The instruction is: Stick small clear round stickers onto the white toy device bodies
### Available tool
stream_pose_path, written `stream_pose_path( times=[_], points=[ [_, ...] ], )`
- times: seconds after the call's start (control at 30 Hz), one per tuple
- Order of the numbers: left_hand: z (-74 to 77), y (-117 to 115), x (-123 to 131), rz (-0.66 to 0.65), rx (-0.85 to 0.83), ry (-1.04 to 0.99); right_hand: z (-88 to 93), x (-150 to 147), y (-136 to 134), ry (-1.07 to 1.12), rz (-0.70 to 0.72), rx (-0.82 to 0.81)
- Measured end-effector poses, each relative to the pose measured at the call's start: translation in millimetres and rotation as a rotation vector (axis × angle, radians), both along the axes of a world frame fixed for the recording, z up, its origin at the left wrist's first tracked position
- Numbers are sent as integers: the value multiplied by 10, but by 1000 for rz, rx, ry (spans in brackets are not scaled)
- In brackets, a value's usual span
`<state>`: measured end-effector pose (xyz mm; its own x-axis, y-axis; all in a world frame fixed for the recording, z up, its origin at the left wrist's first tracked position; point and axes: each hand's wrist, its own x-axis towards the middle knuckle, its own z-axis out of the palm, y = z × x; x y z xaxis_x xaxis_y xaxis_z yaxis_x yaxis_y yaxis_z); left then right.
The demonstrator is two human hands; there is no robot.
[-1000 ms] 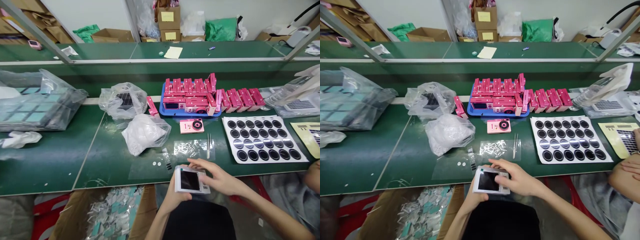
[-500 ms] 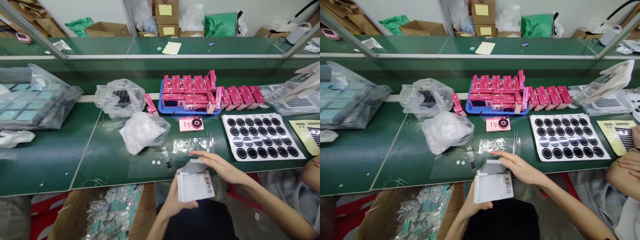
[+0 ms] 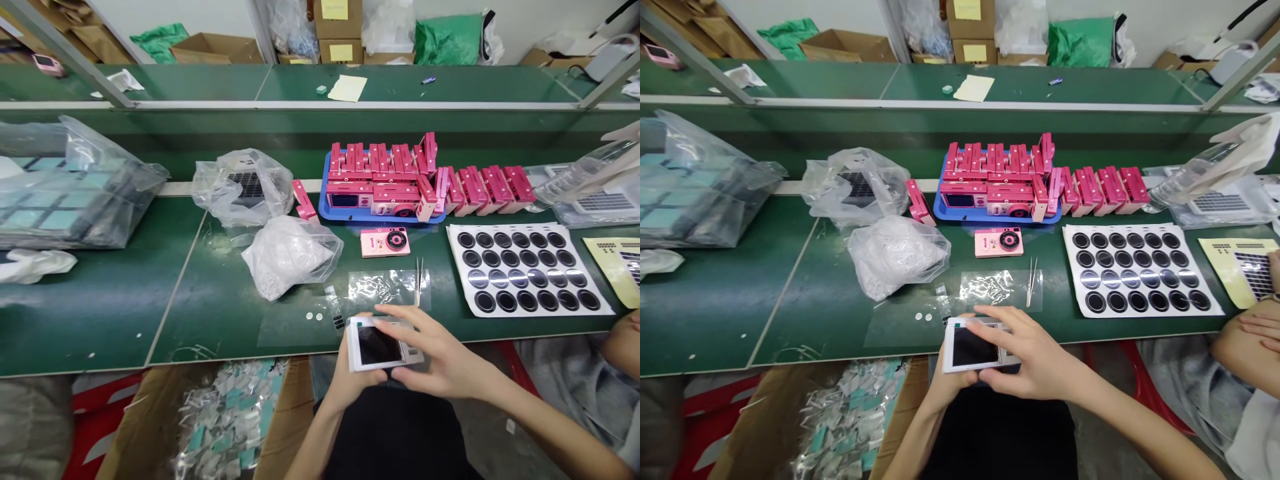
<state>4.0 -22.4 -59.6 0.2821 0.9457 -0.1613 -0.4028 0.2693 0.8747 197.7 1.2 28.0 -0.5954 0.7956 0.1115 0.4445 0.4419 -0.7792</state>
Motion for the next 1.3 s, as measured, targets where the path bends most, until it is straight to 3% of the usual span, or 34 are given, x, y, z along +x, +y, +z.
stream_pose_path(
  times=[0.23,0.4,0.57,0.67,0.83,0.9,1.1,1.2,1.3],
  points=[
    [132,-26,37,-59,54,17,-107,-39,16,-226,-7,215],
    [156,-7,21,-65,21,7,-58,-4,-80,-225,55,201],
    [177,-27,14,-97,92,53,-181,21,-204,-140,24,245],
    [148,-72,34,-148,103,24,-212,82,-253,-3,-46,139],
    [81,-103,63,-193,157,10,-124,171,-246,182,-231,-240],
    [76,-88,69,-212,168,38,-102,179,-226,189,-269,-291],
    [83,-10,105,-106,23,-55,-80,87,-190,-64,-51,-8],
    [72,15,99,-70,15,-57,-48,-8,-154,-197,-18,125],
    [45,31,48,-49,51,-41,-21,-89,-97,-206,10,154]
  ],
)
